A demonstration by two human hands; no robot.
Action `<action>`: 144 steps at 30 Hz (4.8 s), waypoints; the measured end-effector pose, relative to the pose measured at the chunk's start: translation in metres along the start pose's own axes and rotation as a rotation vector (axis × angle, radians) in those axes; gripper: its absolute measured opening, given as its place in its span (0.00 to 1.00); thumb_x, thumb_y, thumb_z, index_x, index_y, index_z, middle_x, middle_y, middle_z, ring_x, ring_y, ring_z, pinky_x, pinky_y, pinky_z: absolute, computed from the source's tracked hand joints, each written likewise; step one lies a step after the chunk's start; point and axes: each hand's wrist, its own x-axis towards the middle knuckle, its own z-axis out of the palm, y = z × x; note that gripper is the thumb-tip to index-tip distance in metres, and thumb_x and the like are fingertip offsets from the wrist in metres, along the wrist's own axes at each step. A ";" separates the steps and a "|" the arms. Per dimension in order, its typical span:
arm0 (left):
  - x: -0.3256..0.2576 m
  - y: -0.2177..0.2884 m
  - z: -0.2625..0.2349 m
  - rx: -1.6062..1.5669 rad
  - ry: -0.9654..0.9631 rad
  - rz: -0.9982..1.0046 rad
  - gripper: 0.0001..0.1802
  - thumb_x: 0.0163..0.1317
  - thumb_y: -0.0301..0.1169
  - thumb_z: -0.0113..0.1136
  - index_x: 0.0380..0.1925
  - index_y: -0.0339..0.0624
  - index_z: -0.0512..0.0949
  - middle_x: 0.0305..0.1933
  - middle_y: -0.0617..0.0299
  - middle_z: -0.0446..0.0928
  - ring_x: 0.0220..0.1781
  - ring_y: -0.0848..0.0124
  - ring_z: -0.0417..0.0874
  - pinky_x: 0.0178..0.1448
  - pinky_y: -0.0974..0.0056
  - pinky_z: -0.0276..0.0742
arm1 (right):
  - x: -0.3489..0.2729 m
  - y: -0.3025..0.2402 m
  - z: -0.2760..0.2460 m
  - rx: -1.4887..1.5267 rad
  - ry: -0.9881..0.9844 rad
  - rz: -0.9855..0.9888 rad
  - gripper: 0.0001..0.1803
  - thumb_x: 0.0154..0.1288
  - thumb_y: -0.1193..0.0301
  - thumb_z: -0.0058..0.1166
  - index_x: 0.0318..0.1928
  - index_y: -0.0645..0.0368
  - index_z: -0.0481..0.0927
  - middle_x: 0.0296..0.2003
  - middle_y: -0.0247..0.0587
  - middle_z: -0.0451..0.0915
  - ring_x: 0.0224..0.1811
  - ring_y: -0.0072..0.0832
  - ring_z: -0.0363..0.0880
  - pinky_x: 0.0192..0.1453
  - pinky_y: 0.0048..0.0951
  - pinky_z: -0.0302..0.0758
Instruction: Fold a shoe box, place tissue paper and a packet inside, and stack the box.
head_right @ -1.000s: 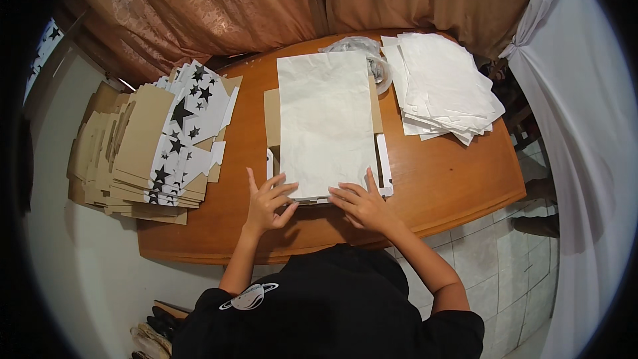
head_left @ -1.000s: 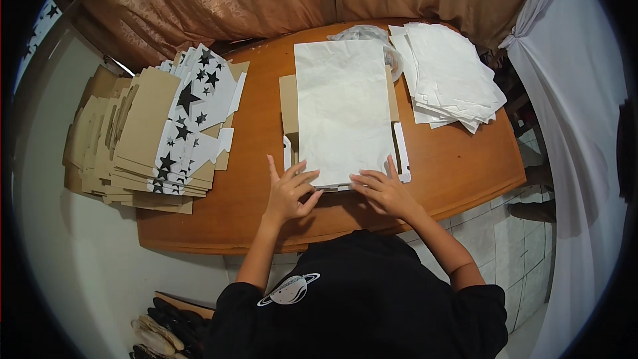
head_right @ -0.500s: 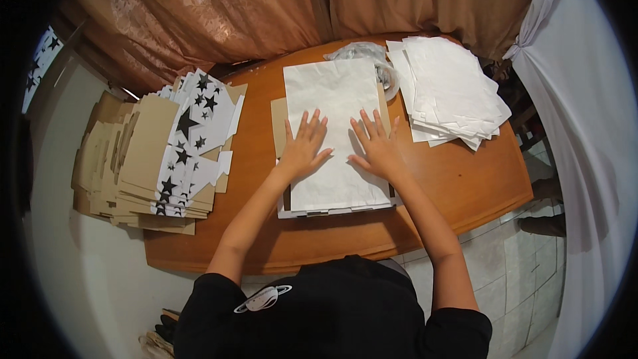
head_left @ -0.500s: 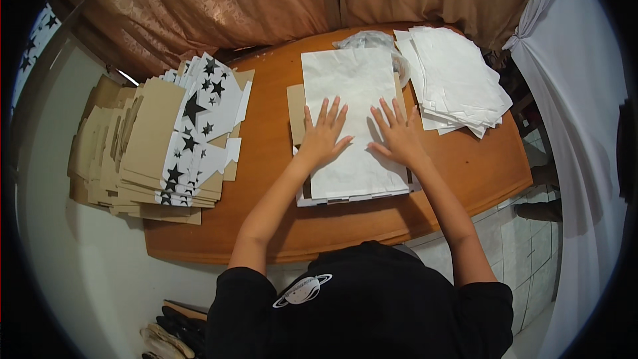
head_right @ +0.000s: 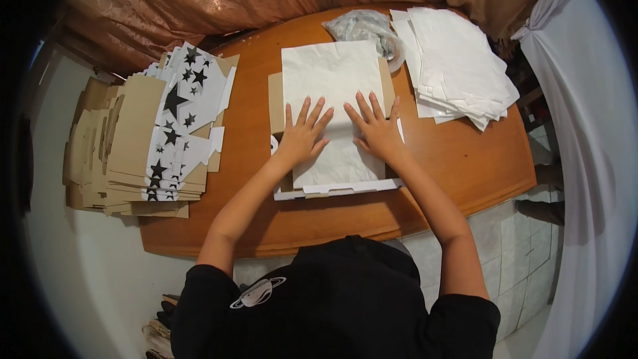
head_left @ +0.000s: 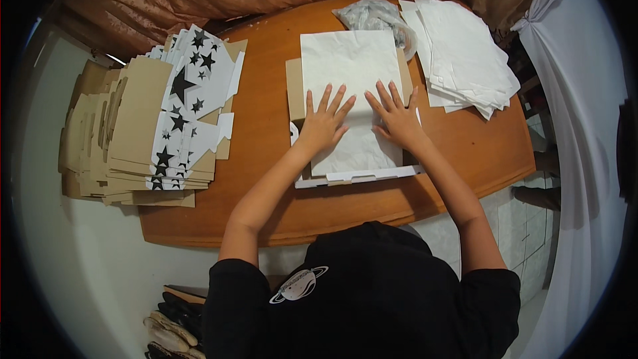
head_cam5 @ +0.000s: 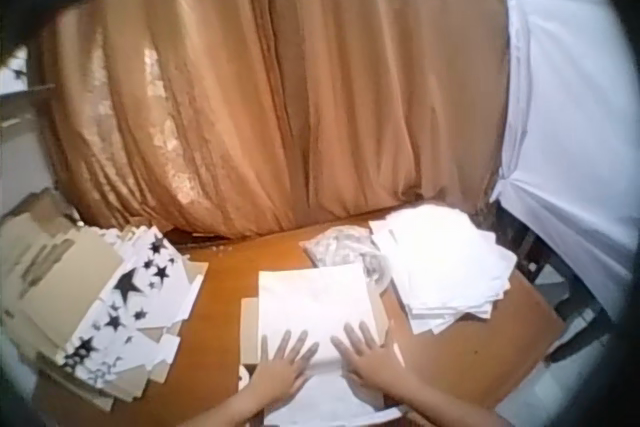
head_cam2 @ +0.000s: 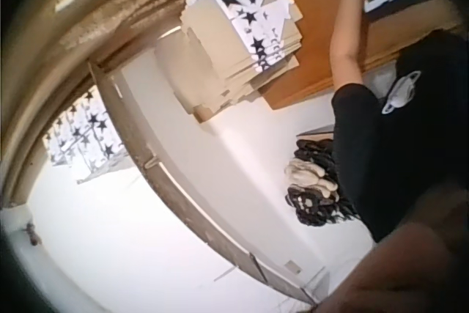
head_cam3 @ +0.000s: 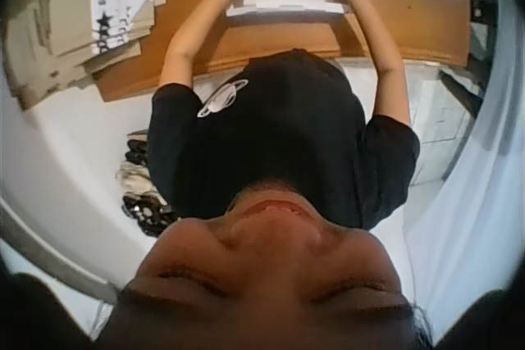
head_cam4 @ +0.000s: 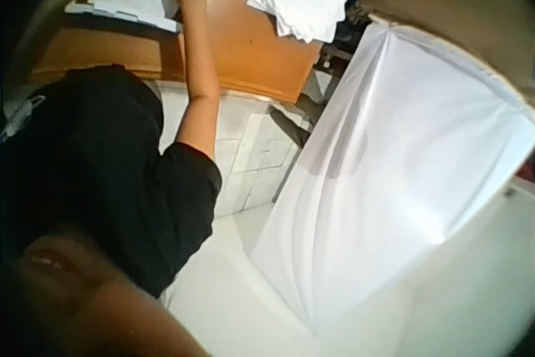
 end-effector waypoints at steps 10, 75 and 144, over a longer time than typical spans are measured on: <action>-0.008 0.002 0.004 0.097 -0.042 0.019 0.47 0.48 0.45 0.62 0.67 0.60 0.48 0.72 0.57 0.40 0.72 0.52 0.40 0.65 0.33 0.38 | -0.004 -0.004 0.000 -0.094 -0.009 -0.007 0.52 0.44 0.59 0.65 0.67 0.33 0.47 0.69 0.35 0.45 0.70 0.41 0.45 0.60 0.75 0.32; -0.010 0.024 -0.066 -0.686 -0.242 0.020 0.33 0.59 0.45 0.55 0.63 0.48 0.59 0.63 0.51 0.62 0.64 0.56 0.64 0.66 0.55 0.60 | -0.025 -0.006 -0.066 0.673 -0.339 -0.167 0.27 0.60 0.56 0.51 0.57 0.54 0.68 0.55 0.46 0.70 0.53 0.44 0.72 0.57 0.43 0.67; -0.013 0.044 -0.100 -0.912 0.504 -0.322 0.06 0.55 0.29 0.61 0.31 0.41 0.82 0.35 0.64 0.82 0.52 0.64 0.78 0.71 0.47 0.26 | -0.013 -0.060 -0.103 1.003 0.643 0.153 0.09 0.57 0.82 0.53 0.39 0.63 0.76 0.34 0.39 0.78 0.33 0.25 0.75 0.39 0.24 0.72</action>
